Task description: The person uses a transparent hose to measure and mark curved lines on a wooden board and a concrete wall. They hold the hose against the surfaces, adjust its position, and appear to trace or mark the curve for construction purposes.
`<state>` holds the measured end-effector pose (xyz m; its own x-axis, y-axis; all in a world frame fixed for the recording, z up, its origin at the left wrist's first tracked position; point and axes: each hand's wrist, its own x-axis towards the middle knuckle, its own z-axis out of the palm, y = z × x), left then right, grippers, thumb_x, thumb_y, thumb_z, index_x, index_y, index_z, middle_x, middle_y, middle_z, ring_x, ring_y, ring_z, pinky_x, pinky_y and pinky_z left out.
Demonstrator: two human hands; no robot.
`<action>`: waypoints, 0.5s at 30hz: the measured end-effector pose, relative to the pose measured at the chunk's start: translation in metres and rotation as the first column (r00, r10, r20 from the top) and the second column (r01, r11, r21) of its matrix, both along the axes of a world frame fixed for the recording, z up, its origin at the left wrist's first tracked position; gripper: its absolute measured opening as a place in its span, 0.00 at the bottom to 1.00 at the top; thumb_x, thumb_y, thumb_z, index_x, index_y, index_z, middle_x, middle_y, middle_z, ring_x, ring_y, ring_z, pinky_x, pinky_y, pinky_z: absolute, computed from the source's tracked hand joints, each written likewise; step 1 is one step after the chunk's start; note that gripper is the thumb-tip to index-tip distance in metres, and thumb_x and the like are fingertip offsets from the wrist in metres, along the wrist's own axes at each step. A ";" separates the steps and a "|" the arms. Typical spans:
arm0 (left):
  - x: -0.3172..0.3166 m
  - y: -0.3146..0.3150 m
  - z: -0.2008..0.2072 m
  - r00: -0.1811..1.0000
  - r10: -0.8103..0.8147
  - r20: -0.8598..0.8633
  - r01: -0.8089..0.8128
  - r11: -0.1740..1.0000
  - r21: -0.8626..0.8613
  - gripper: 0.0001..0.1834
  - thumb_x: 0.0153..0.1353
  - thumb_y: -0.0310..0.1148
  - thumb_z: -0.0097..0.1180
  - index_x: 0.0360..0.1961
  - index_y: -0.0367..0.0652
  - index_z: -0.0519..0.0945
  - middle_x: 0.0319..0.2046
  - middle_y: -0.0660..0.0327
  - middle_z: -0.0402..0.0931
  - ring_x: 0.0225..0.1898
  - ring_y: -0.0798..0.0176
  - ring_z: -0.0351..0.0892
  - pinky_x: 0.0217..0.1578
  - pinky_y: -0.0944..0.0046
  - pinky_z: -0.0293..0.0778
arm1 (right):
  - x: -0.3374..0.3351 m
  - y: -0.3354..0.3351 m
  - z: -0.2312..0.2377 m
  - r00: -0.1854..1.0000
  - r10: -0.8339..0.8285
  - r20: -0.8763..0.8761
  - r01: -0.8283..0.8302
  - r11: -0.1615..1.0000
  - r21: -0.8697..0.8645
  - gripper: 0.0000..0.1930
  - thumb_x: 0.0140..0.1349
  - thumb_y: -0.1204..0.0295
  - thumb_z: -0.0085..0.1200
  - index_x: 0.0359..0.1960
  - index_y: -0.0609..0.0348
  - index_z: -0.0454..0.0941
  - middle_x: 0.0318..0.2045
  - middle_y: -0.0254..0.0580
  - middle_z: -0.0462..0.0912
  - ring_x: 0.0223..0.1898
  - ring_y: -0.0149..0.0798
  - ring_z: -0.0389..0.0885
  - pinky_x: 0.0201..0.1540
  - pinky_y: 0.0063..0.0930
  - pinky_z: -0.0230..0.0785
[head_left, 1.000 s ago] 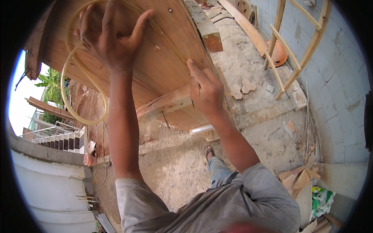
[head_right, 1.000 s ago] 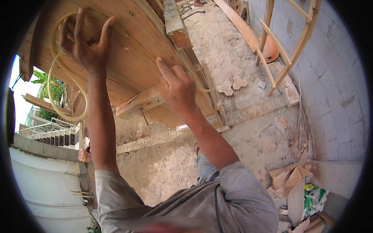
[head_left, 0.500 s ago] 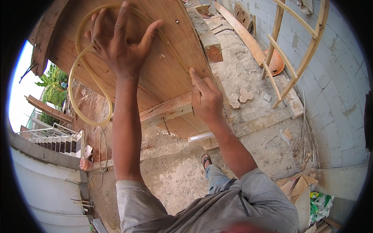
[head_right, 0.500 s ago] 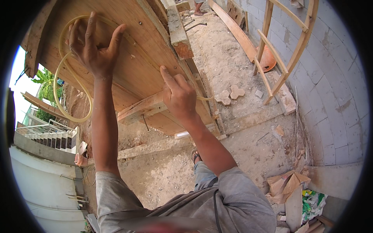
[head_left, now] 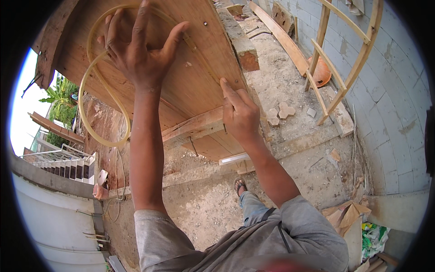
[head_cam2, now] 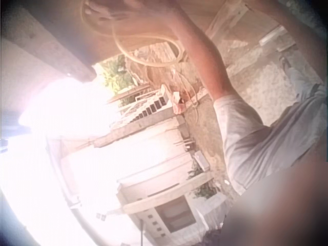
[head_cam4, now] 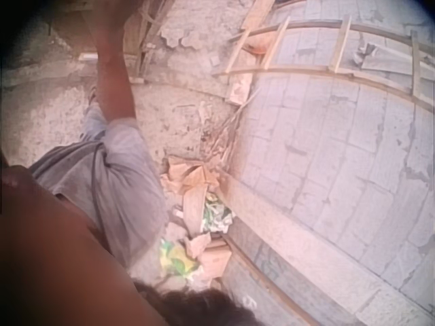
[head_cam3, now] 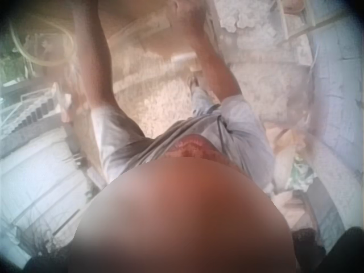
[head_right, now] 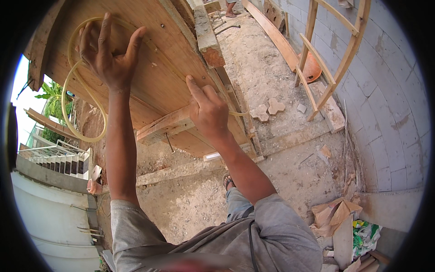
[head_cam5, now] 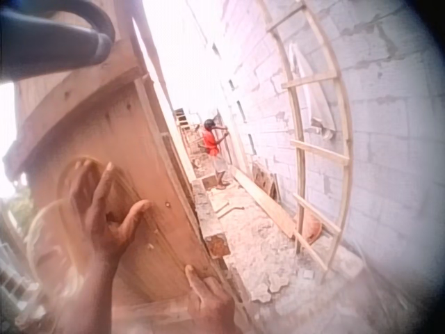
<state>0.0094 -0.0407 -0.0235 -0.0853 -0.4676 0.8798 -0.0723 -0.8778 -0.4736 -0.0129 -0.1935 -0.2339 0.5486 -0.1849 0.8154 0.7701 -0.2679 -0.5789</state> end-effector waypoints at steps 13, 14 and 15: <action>-0.001 0.002 -0.003 0.999 -0.018 -0.047 0.017 0.999 -0.035 0.42 0.45 0.60 0.78 0.62 0.61 0.82 0.64 0.58 0.67 0.70 0.49 0.63 0.69 0.47 0.60 | 0.001 0.001 -0.002 1.000 -0.014 0.002 0.014 1.000 -0.016 0.29 0.58 0.81 0.60 0.63 0.47 0.81 0.26 0.36 0.73 0.23 0.40 0.74 0.25 0.35 0.70; 0.001 0.001 -0.002 0.998 -0.021 -0.052 0.019 0.999 -0.050 0.43 0.45 0.62 0.77 0.63 0.61 0.81 0.65 0.58 0.66 0.71 0.48 0.61 0.71 0.45 0.57 | 0.003 -0.001 -0.001 1.000 -0.026 0.015 0.027 0.999 -0.018 0.29 0.58 0.82 0.60 0.64 0.47 0.81 0.26 0.36 0.73 0.23 0.40 0.74 0.25 0.35 0.70; 0.002 -0.001 -0.002 0.997 -0.061 -0.036 0.059 0.996 -0.060 0.43 0.44 0.61 0.78 0.63 0.61 0.82 0.65 0.58 0.67 0.71 0.48 0.62 0.71 0.45 0.57 | 0.002 0.000 -0.001 0.999 -0.038 0.029 0.039 0.999 -0.021 0.30 0.58 0.82 0.59 0.64 0.47 0.81 0.26 0.36 0.73 0.22 0.40 0.74 0.25 0.35 0.70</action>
<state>0.0116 -0.0414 -0.0257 -0.0779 -0.4097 0.9089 -0.1426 -0.8977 -0.4169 -0.0105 -0.1940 -0.2349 0.5175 -0.1880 0.8348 0.7754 -0.3096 -0.5504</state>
